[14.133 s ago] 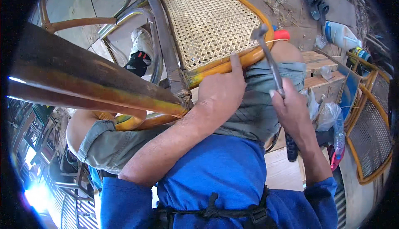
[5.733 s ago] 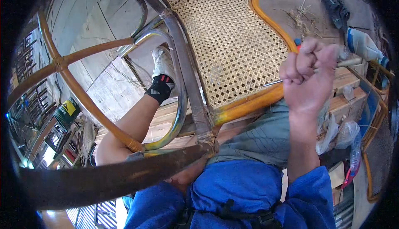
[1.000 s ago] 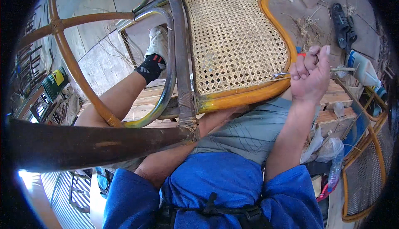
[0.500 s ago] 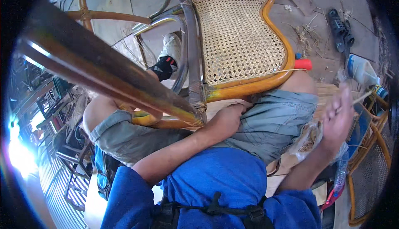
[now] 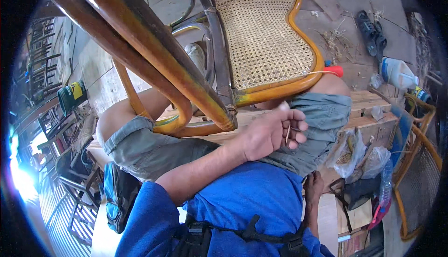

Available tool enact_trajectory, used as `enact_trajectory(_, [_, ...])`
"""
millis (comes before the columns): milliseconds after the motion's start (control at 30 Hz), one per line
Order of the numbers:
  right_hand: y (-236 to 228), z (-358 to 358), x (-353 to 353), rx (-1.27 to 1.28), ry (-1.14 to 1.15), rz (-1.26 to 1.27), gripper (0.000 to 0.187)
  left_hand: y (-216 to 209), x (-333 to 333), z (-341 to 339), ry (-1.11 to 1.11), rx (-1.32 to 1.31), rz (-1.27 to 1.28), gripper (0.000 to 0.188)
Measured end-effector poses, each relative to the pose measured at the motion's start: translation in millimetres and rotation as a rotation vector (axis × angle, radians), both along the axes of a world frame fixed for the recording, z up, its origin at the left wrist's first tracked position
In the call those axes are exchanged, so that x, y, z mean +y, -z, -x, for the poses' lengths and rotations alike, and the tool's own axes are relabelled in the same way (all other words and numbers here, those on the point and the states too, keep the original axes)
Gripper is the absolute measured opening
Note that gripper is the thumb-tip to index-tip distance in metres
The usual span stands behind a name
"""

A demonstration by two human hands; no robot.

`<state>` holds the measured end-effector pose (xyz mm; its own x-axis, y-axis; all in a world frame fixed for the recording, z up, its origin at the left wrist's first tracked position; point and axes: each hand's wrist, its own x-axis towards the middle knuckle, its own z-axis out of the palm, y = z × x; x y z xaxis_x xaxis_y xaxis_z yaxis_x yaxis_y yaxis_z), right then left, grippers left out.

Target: The person weaves a natural fiber cord into the frame of a rattan chair seat. They use a hammer to tap the cord into place and a red bottle to apply liquid to the cord during the process.

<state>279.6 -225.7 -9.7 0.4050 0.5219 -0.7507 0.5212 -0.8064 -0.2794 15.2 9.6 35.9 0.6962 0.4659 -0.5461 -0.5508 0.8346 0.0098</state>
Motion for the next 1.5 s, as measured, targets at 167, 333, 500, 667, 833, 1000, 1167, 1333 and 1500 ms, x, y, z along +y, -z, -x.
enact_trajectory(167, [-17,7,32,0.007,0.192,-0.043,0.023,2,3,5,-0.057,-0.179,0.109,0.080])
enact_trajectory(333, [-75,3,133,-0.042,0.487,-0.509,0.024,-8,3,5,0.039,0.034,-0.043,0.048])
enact_trajectory(500, [-107,32,264,0.469,0.565,-1.159,0.020,-6,-9,6,0.269,0.198,-0.196,0.036])
enact_trajectory(667, [-97,51,349,0.995,0.484,-1.108,0.026,-10,-10,24,0.443,0.240,-0.248,0.036])
enact_trajectory(833, [-59,75,390,0.885,0.546,-0.936,0.043,-8,-1,26,0.680,0.331,-0.312,0.031])
enact_trajectory(1000, [-17,79,405,0.868,0.522,-0.844,0.054,17,-10,20,0.612,0.416,-0.550,0.026])
enact_trajectory(1167, [2,88,408,0.871,0.516,-0.775,0.059,15,-1,18,0.623,0.354,-0.272,0.023])
enact_trajectory(1333, [4,77,415,0.882,0.565,-0.791,0.060,20,1,18,0.660,0.357,-0.286,0.025])
enact_trajectory(1500, [10,64,422,0.905,0.578,-0.817,0.058,20,7,15,0.702,0.534,-0.352,0.028])
